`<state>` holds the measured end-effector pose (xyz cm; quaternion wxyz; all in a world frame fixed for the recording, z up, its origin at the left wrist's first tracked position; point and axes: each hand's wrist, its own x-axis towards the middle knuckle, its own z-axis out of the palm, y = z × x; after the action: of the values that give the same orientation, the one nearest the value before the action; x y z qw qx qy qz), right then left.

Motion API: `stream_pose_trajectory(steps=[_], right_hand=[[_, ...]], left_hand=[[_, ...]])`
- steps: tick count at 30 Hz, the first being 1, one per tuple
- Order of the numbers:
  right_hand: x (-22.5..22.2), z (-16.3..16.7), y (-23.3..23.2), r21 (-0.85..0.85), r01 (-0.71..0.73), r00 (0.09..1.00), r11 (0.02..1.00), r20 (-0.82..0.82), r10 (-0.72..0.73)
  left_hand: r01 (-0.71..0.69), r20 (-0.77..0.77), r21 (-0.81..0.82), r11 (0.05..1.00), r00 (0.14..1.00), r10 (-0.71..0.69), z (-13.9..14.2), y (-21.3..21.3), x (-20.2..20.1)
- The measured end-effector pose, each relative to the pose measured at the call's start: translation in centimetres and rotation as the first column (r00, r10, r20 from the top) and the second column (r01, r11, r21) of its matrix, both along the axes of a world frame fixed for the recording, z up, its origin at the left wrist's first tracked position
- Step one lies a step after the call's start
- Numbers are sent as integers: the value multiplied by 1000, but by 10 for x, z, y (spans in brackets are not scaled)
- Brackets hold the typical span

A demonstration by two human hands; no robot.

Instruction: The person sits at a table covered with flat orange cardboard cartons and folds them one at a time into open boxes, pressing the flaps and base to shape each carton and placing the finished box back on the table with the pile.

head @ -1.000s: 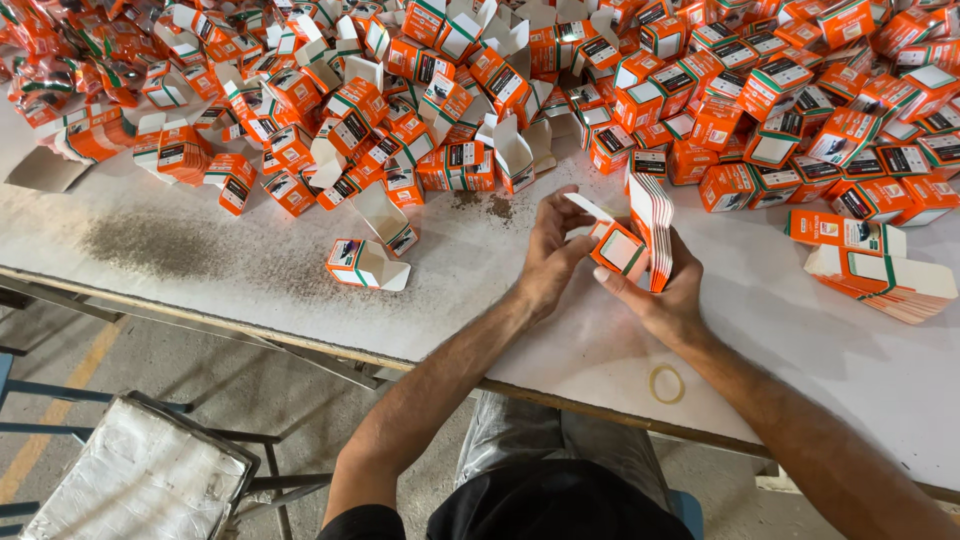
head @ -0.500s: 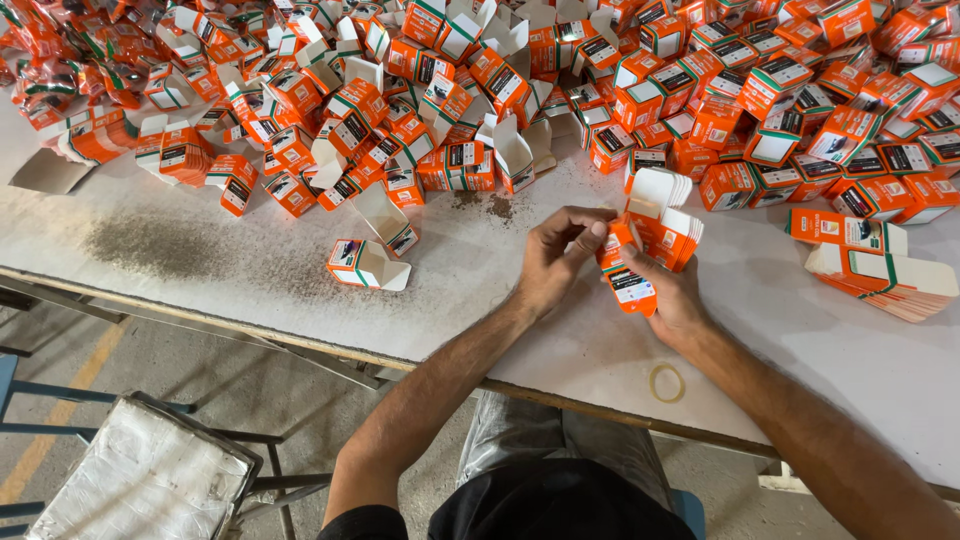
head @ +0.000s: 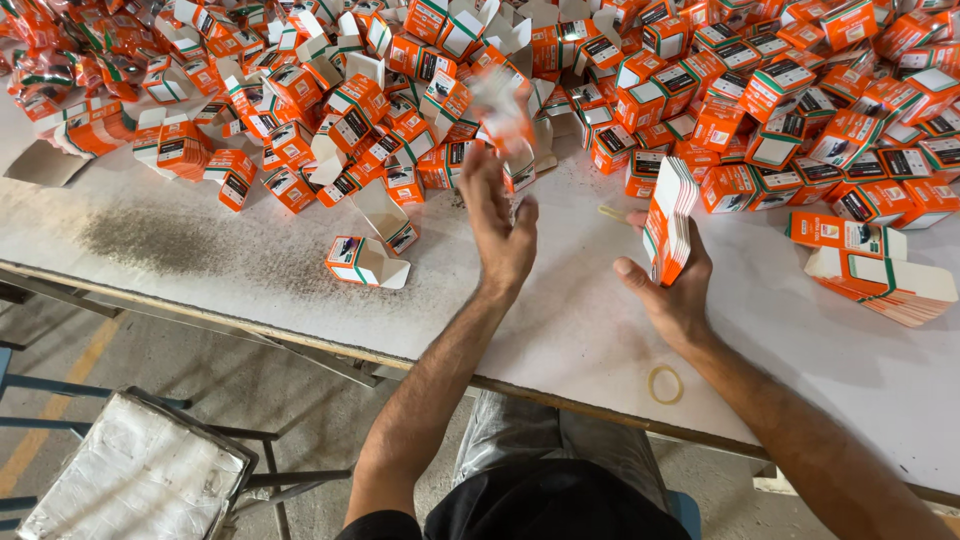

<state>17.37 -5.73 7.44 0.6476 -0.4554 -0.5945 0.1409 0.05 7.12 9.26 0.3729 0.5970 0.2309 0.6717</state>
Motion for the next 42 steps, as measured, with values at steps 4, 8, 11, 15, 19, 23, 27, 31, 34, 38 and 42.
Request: stream_pose_trajectory(steps=[4, 8, 11, 15, 19, 23, 27, 31, 34, 38, 42], right_hand=[[4, -13, 8, -176, -207, 924, 962, -359, 133], [12, -30, 12, -282, -394, 815, 875, -548, 190], [17, -37, 11, -260, -506, 751, 822, -602, 273], [22, -31, 13, -169, -674, 619, 719, -662, 424], [25, -24, 14, -119, -729, 480, 675, -791, 379], [30, -34, 13, -106, -749, 468, 654, -784, 408], [34, -42, 14, -195, -691, 562, 696, -750, 348], [30, -32, 14, -180, -673, 567, 718, -749, 343], [24, -22, 11, -205, -569, 656, 796, -697, 290], [21, -22, 9, -171, -424, 718, 890, -662, 215], [17, -28, 8, -224, -245, 876, 943, -467, 117]], left_hand=[[209, -97, -22, 978, 973, -211, 3, -13, 5], [223, -429, 161, 961, 893, -136, -6, -33, 17], [261, -558, 205, 943, 823, -107, -12, -36, 21], [330, -481, 125, 936, 845, -234, -15, -30, 20], [526, -80, -400, 751, 796, -600, -14, -33, 18], [327, -347, -20, 945, 884, -314, -9, -38, 17], [241, -558, 67, 968, 814, -164, -4, -39, 16], [140, -581, 180, 974, 814, -9, 0, -40, 17], [87, -334, 250, 964, 943, 2, -1, -41, 19], [254, -215, -149, 956, 935, -282, -12, -39, 23], [372, -307, -189, 909, 857, -415, -36, -33, 26]])
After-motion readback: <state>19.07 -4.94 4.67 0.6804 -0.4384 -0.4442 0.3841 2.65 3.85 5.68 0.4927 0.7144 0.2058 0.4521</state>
